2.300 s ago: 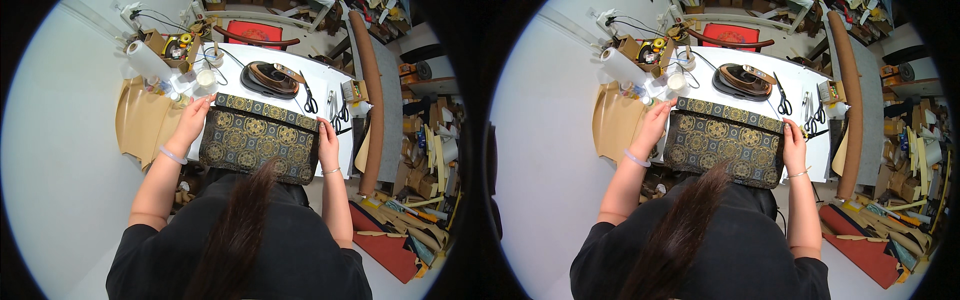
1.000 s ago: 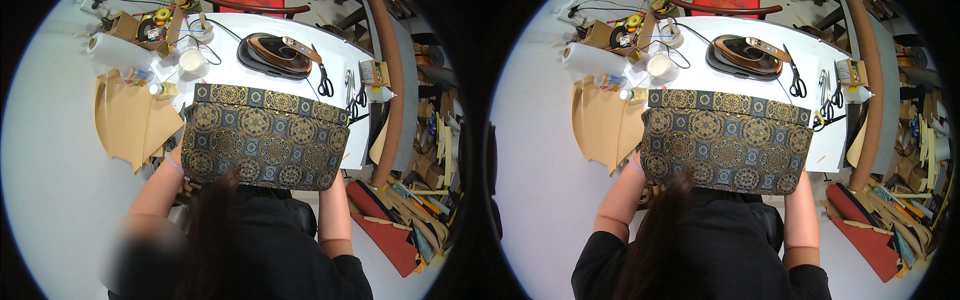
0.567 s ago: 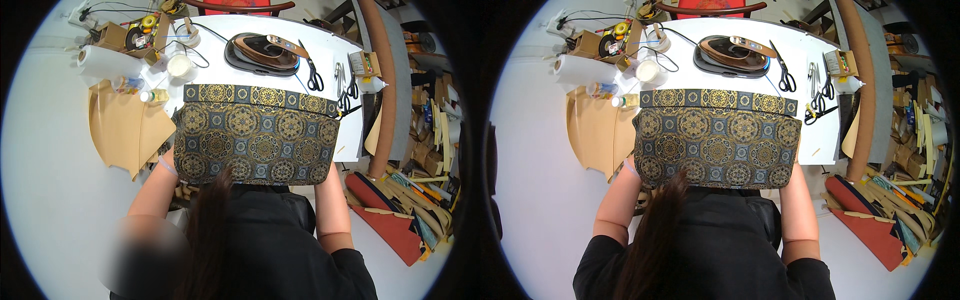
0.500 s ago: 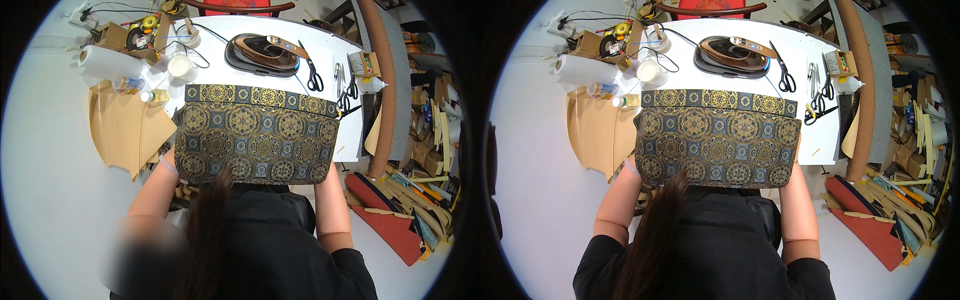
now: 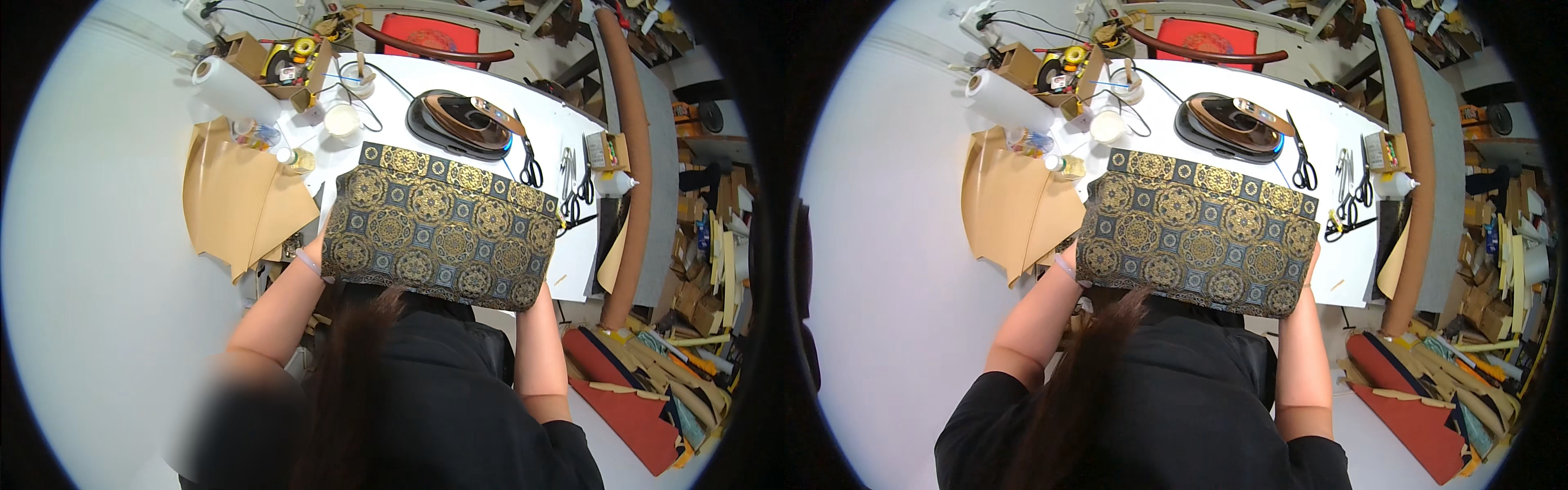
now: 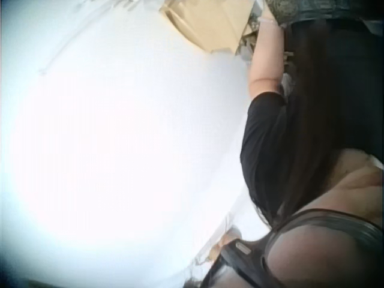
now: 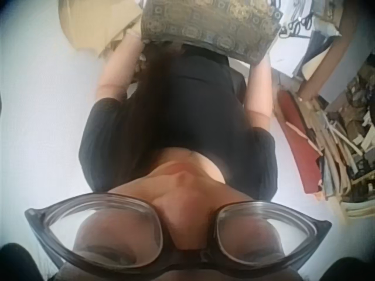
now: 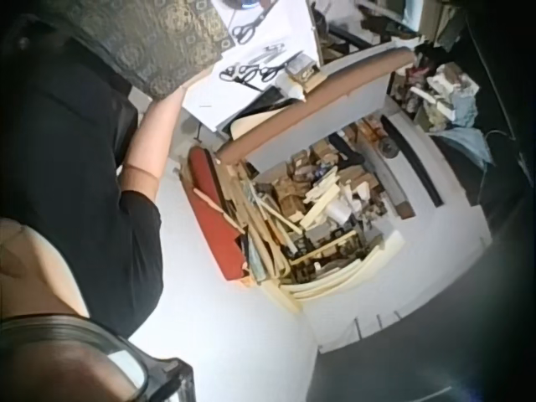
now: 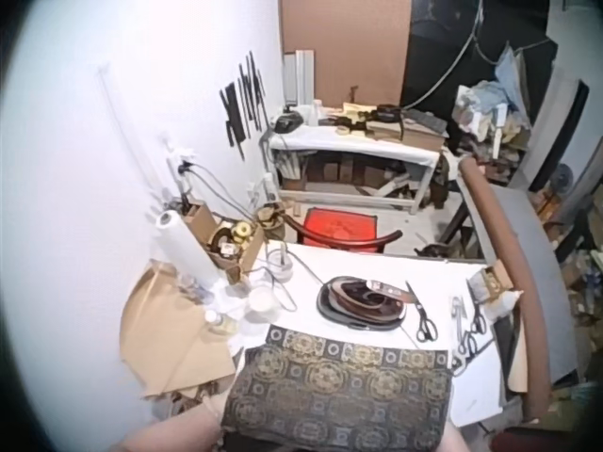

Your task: The person aligns a patterned fabric flap onto a rectangular pouch base, repeatedly lifting and repositioning the flap to check fit and alignment. They smooth the fabric and adjust edges by hand, then place the flap back down and continue fine-tuning the placement.

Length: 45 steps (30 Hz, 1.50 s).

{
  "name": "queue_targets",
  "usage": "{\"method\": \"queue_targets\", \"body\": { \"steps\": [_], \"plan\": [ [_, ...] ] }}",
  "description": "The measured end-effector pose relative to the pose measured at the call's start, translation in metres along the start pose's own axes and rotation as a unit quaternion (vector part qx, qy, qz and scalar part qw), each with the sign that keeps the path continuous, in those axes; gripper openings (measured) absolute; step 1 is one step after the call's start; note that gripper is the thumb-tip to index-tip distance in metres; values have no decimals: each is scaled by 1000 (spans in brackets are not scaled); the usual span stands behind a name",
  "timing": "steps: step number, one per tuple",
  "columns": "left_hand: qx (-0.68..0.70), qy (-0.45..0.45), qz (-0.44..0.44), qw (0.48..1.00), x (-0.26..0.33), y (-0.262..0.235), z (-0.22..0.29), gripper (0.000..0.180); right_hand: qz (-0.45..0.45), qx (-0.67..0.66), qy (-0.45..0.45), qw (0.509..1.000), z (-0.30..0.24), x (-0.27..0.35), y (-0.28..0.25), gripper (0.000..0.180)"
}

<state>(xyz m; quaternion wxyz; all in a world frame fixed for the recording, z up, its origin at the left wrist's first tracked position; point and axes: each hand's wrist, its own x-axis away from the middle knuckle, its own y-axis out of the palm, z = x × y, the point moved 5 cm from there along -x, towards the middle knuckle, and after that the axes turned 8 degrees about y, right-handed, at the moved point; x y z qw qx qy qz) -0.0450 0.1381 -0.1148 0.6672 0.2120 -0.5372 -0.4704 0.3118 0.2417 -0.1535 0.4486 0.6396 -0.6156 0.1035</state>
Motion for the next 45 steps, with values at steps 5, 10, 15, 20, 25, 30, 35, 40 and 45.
{"method": "queue_targets", "body": {
  "steps": [5,10,15,20,25,30,35,40,45],
  "plan": [
    [11,-8,-2,1000,4,-4,1,45,1,4,8,1000,2,1,-3,35],
    [24,-35,-8,999,11,-4,-2,45,4,8,15,1000,1,3,-10,35],
    [15,40,34,998,12,-9,4,45,-13,23,21,999,-10,8,-19,34],
    [14,47,34,998,21,10,9,43,-19,51,52,997,-3,14,-31,44],
    [8,36,17,999,22,13,9,44,3,9,44,999,-3,24,-8,36],
    [30,43,-21,998,22,21,10,43,18,33,-3,999,-10,26,0,31],
    [13,104,-6,994,17,12,11,49,3,16,0,1000,-7,23,0,35],
    [36,46,-30,998,17,9,8,49,-5,7,3,1000,-8,25,6,35],
    [16,50,-17,998,22,16,10,47,-8,19,2,1000,-8,24,4,34]
  ]
}}
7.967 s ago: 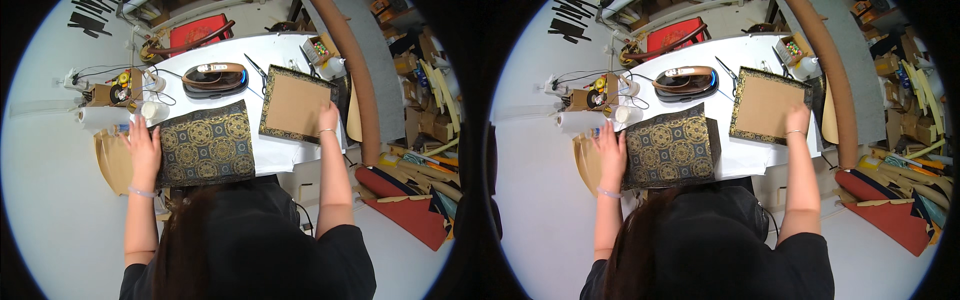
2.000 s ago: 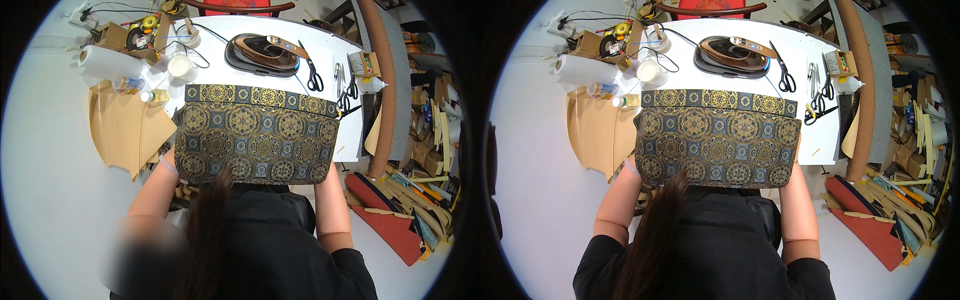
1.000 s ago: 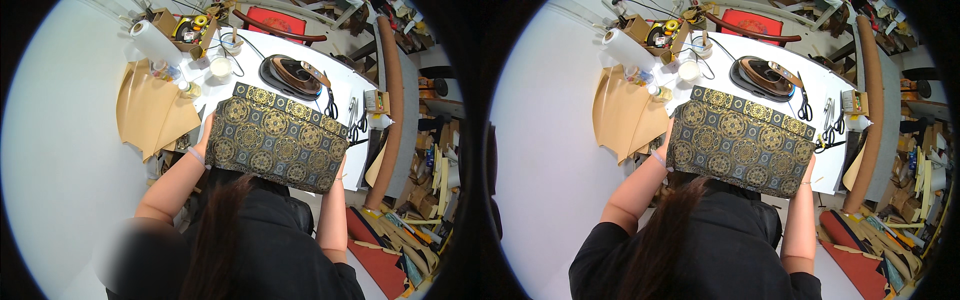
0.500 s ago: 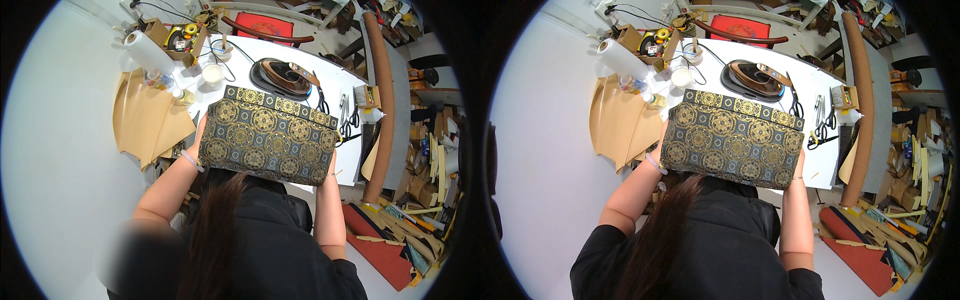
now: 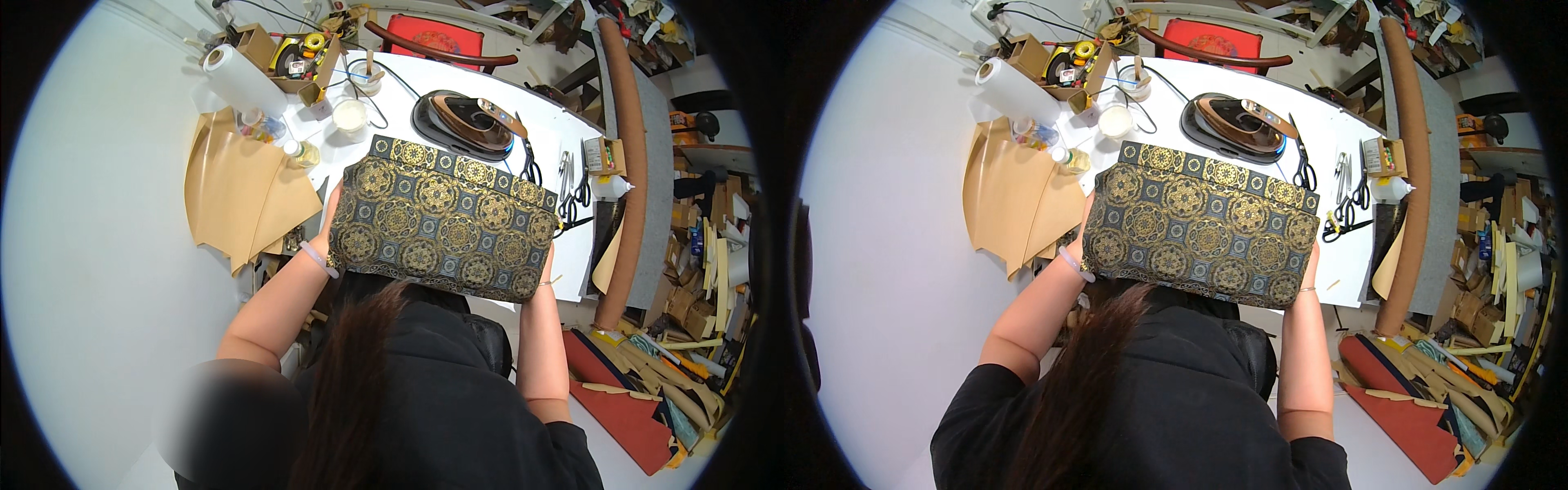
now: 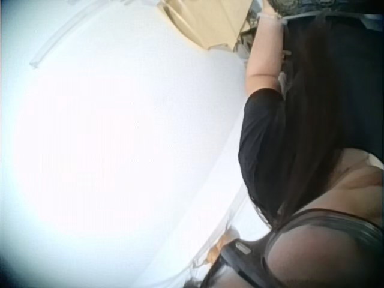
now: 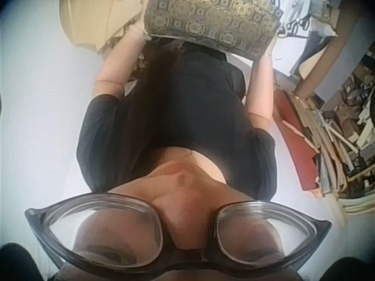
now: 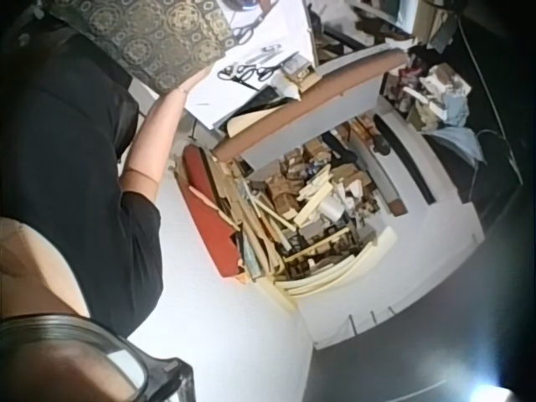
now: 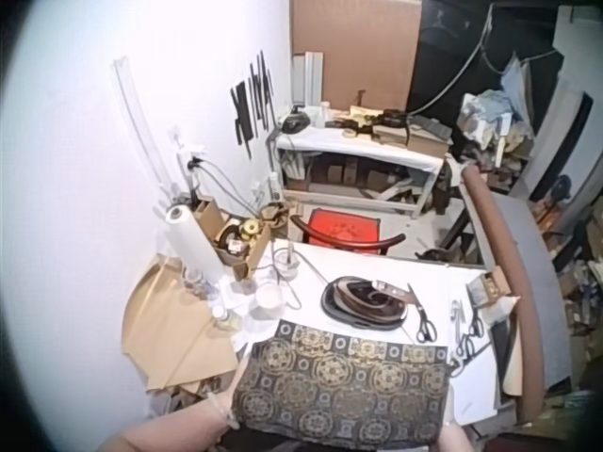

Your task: The person aligns a patterned fabric flap onto a rectangular pouch base, repeatedly lifting and repositioning the flap to check fit and alignment. They smooth the fabric and adjust edges by hand, then place the flap back down and continue fine-tuning the placement.

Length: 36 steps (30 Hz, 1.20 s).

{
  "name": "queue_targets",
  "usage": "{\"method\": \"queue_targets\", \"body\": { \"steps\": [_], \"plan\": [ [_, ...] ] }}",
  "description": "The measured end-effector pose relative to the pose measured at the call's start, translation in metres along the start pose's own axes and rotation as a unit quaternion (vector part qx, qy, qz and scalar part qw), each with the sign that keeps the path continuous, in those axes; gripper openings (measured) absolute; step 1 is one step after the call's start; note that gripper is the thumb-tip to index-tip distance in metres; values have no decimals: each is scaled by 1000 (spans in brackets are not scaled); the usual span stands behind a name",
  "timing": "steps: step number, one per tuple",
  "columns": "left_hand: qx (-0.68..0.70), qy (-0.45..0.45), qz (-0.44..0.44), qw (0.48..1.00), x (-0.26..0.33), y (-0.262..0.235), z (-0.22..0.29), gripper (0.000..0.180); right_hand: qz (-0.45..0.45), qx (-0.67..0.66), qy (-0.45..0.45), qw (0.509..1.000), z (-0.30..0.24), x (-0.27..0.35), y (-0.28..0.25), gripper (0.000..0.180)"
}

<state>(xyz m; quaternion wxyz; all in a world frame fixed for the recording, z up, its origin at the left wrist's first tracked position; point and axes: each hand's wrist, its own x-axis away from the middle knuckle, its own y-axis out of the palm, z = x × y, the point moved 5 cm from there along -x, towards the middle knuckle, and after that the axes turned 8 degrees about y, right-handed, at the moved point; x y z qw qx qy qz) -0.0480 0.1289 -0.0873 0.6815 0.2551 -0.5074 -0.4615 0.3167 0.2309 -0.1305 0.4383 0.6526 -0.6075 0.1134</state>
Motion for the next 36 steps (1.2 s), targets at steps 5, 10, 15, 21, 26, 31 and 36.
{"method": "queue_targets", "body": {
  "steps": [5,10,15,21,26,31,36],
  "plan": [
    [-86,33,15,996,-6,-27,-6,45,17,13,7,1000,1,2,-2,33],
    [-7,-66,36,997,-2,-19,-14,59,62,62,-92,992,-1,-2,-16,21],
    [-19,-45,23,999,-2,-27,-12,58,59,49,-121,990,-5,6,-2,22],
    [-38,-62,30,997,2,-28,-16,57,89,73,-124,986,-5,7,1,22],
    [-51,-77,30,995,2,-28,-18,56,97,67,-129,985,-8,8,5,23],
    [-57,-91,30,994,4,-29,-21,55,96,80,-142,982,-8,8,6,26],
    [-60,-99,30,993,6,-29,-21,54,106,78,-162,978,-10,6,3,22]
  ]
}}
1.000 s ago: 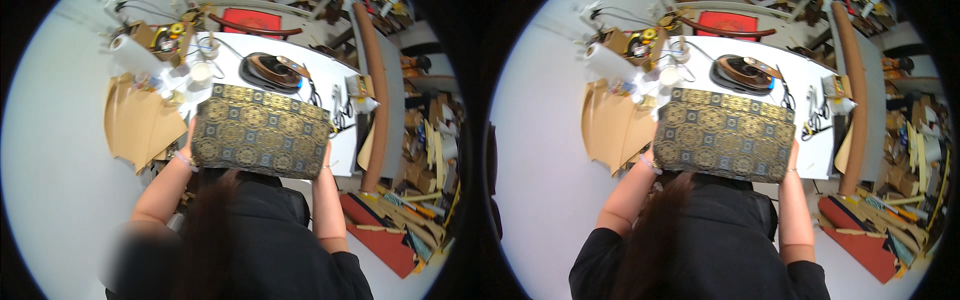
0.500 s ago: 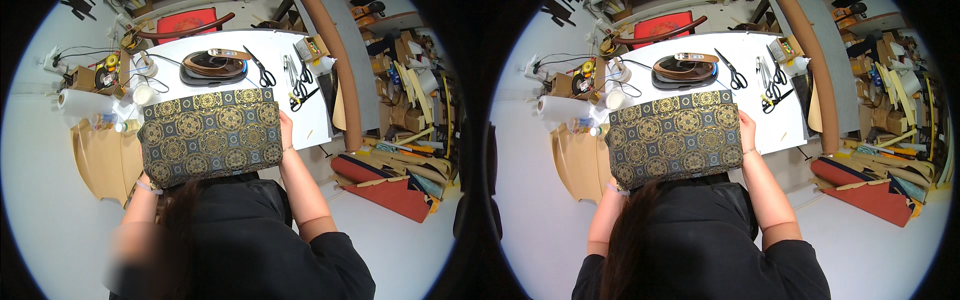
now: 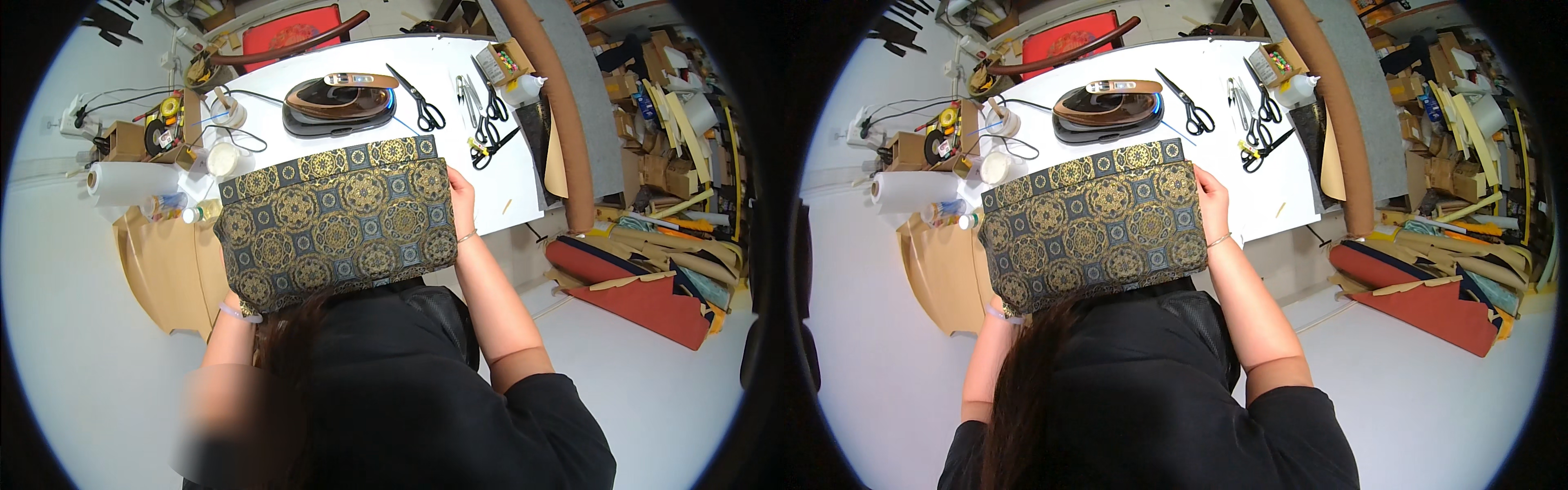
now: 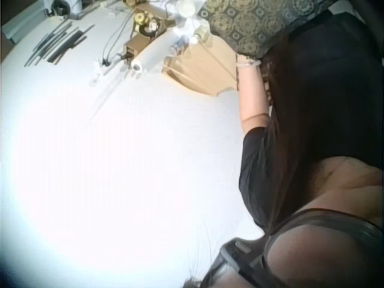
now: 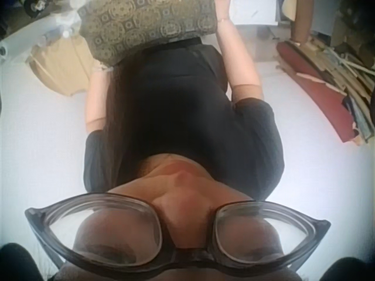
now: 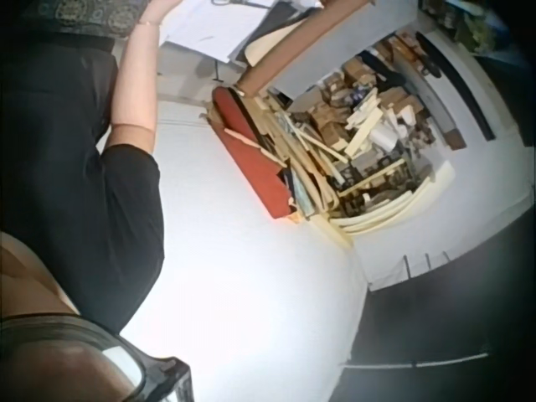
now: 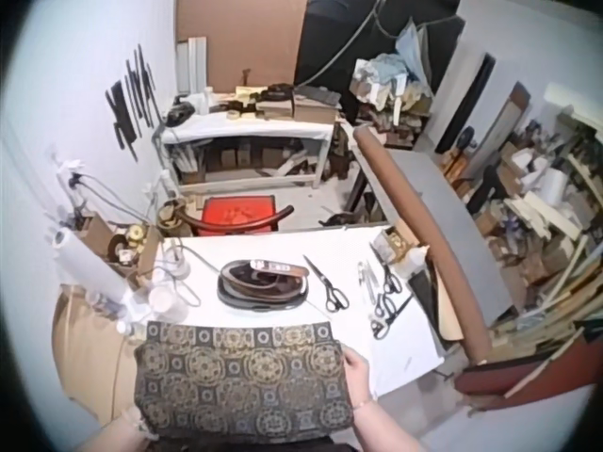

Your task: The person aligns a patterned fabric flap onto a rectangular pouch base, repeatedly lifting and repositioning the flap to check fit and alignment. They smooth the fabric and adjust edges by hand, then place the flap back down and continue fine-tuning the placement.

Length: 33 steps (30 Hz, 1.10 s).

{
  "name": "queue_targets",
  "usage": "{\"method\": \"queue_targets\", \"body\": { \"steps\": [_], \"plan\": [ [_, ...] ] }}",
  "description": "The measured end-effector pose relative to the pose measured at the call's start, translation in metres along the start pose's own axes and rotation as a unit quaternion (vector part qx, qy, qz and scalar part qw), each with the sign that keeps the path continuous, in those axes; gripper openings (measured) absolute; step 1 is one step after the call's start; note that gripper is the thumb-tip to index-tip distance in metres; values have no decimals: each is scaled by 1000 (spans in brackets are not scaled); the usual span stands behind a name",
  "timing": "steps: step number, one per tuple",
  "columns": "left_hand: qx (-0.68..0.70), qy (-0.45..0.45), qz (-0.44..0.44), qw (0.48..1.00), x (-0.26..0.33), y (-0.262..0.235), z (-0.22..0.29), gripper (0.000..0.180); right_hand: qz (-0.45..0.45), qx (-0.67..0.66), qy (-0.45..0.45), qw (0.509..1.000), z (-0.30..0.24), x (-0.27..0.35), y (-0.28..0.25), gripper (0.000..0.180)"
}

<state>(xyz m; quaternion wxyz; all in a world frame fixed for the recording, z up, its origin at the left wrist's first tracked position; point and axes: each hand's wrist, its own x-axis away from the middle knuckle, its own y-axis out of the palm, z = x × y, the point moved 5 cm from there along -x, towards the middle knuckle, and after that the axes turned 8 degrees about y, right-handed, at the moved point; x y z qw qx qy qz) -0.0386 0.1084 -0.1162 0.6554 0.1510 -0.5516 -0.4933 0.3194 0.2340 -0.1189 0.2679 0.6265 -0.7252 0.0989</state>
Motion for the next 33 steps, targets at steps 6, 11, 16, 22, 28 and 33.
{"method": "queue_targets", "body": {
  "steps": [6,11,16,22,28,33],
  "plan": [
    [1,-3,-1,1000,1,4,0,53,-16,6,-19,1000,8,-6,-6,20],
    [1,-4,-11,1000,1,9,1,53,-33,-8,0,999,12,-9,-7,23],
    [2,-4,-25,1000,0,17,2,52,-40,-38,29,998,15,-12,-7,29],
    [7,-2,-46,999,1,27,3,51,-88,-76,59,991,24,-24,-8,24],
    [20,1,-57,998,-1,29,4,50,-124,-122,136,975,22,-19,1,25],
    [29,3,-66,997,-1,32,3,50,-116,-118,214,963,22,-8,6,34]
  ]
}}
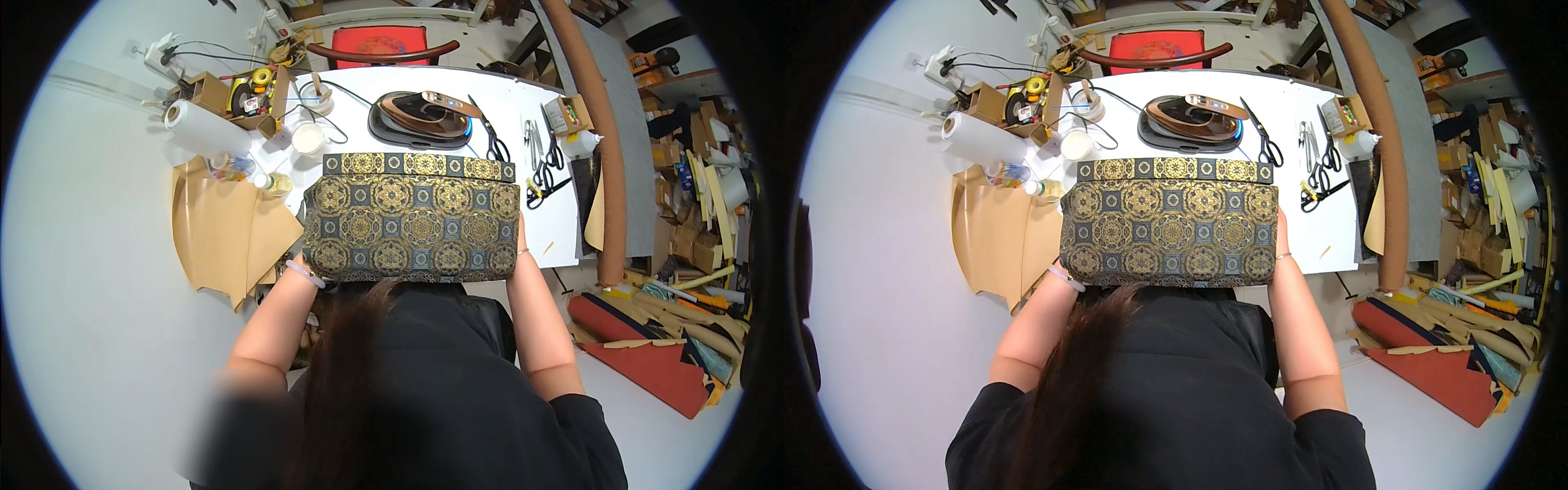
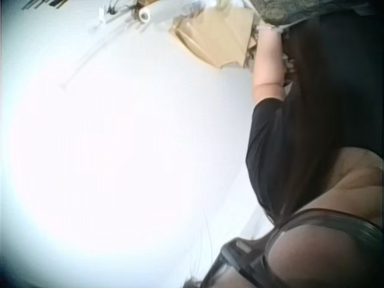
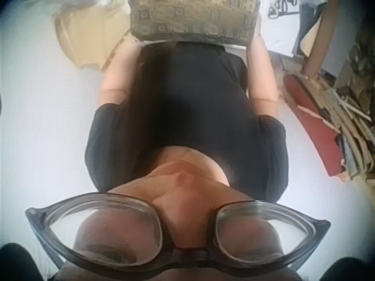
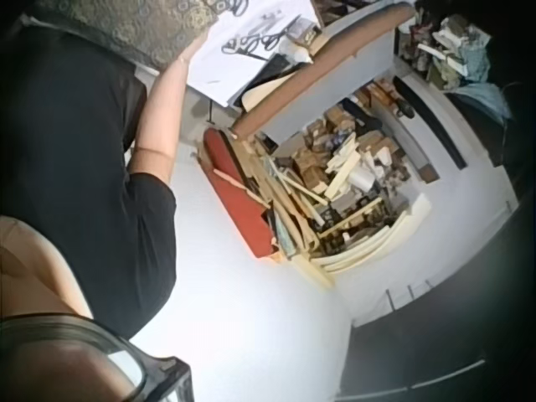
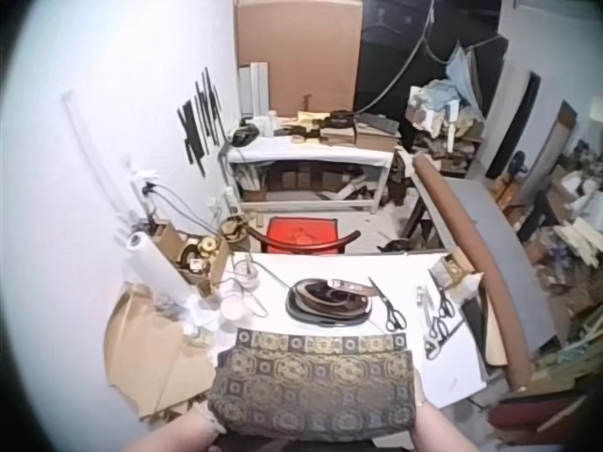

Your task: The person aligns a patterned fabric flap onto a rectangular pouch base, repeatedly lifting and repositioning the flap to check fit and alignment. They smooth the fabric and adjust edges by hand, then place the flap back down and continue fine-tuning the placement.

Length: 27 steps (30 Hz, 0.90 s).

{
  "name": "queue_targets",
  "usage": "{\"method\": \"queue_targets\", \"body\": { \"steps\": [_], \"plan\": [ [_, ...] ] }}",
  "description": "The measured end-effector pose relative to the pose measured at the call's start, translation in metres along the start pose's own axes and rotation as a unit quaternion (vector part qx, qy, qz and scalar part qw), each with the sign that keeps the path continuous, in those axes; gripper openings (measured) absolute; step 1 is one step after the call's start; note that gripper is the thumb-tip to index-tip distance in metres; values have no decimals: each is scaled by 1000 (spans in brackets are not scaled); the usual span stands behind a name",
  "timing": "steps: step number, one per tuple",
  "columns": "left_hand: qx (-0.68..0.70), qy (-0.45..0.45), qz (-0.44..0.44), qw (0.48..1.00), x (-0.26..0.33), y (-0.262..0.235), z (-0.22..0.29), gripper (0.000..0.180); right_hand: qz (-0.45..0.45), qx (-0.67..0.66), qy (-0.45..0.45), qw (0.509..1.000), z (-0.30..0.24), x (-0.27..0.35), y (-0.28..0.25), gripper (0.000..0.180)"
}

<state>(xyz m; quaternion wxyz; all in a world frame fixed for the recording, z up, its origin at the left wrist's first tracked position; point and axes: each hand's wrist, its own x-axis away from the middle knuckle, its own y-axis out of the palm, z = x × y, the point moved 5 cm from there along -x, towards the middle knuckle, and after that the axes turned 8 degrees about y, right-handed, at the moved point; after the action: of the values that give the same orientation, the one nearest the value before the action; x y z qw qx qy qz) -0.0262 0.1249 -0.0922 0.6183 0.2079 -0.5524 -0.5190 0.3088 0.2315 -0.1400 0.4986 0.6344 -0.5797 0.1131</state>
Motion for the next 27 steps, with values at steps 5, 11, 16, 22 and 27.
{"method": "queue_targets", "body": {
  "steps": [5,11,16,22,27],
  "plan": [
    [32,-2,-51,998,-1,-7,2,50,-13,-35,16,999,3,1,5,36],
    [32,-3,-7,999,-9,-22,1,48,-2,-10,13,1000,3,-4,-1,34],
    [27,-1,22,999,-14,-38,0,46,1,1,7,1000,2,-5,-4,34],
    [14,14,50,999,-16,-59,3,45,2,18,3,1000,3,-3,-6,34],
    [4,19,77,997,-16,-66,1,51,0,19,10,1000,5,-3,-10,34]
  ]
}}
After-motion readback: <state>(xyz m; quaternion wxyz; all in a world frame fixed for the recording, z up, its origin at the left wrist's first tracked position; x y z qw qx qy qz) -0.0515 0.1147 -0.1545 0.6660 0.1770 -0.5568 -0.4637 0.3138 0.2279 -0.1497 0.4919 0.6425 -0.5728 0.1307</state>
